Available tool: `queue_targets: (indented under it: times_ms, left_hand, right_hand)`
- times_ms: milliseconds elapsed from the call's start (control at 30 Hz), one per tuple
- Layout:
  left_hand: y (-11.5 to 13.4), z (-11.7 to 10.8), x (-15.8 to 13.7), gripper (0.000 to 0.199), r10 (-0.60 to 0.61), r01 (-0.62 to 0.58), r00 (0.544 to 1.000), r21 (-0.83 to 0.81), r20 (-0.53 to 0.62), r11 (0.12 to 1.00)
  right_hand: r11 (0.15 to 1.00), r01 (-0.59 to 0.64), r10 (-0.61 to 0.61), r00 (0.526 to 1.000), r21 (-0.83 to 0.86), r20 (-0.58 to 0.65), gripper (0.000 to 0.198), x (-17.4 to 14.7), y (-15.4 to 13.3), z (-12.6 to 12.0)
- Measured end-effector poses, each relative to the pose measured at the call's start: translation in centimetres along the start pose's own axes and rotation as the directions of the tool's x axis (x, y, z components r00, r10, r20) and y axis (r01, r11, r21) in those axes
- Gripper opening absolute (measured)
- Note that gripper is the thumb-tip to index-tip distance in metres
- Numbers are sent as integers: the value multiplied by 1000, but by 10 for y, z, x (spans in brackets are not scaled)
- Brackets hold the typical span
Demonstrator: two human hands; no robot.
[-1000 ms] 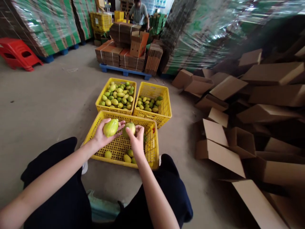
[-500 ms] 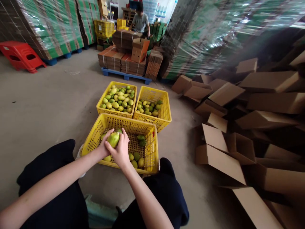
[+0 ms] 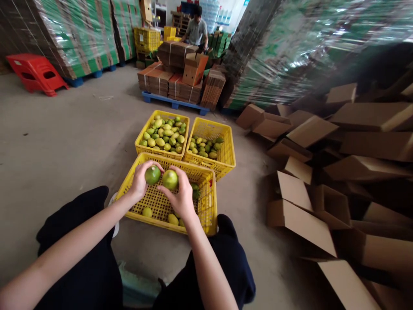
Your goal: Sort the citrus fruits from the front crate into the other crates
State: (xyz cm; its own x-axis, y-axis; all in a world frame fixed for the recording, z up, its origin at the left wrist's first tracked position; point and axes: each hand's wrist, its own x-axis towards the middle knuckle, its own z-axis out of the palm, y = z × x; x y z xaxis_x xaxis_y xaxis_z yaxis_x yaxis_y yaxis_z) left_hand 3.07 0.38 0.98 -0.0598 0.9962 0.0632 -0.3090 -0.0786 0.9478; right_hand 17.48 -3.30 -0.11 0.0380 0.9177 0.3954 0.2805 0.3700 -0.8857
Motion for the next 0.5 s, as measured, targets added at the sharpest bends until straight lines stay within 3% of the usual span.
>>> queue_targets:
  times_ms: [100, 233, 367, 433, 500]
  left_hand:
    - [4, -2, -9, 31, 128, -133, 991, 127, 47, 983]
    - [9, -4, -14, 30, 127, -138, 988, 138, 82, 981]
    - [12, -2, -14, 30, 205, -213, 976, 141, 70, 967]
    - [8, 0, -13, 32, 184, -185, 983, 126, 17, 975]
    - [-1, 2, -11, 34, 77, -75, 996, 52, -32, 996]
  right_hand:
    - [999, 33, -33, 997, -1, 69, 51, -5, -2, 3]
    - [999, 52, -51, 996, -11, 67, 51, -10, -2, 5]
    - [999, 42, -42, 998, 6, 36, 51, -9, -1, 3]
    - [999, -13, 13, 1000, 46, -7, 53, -8, 2, 5]
    - [986, -131, 137, 989, 106, -48, 51, -6, 8, 9]
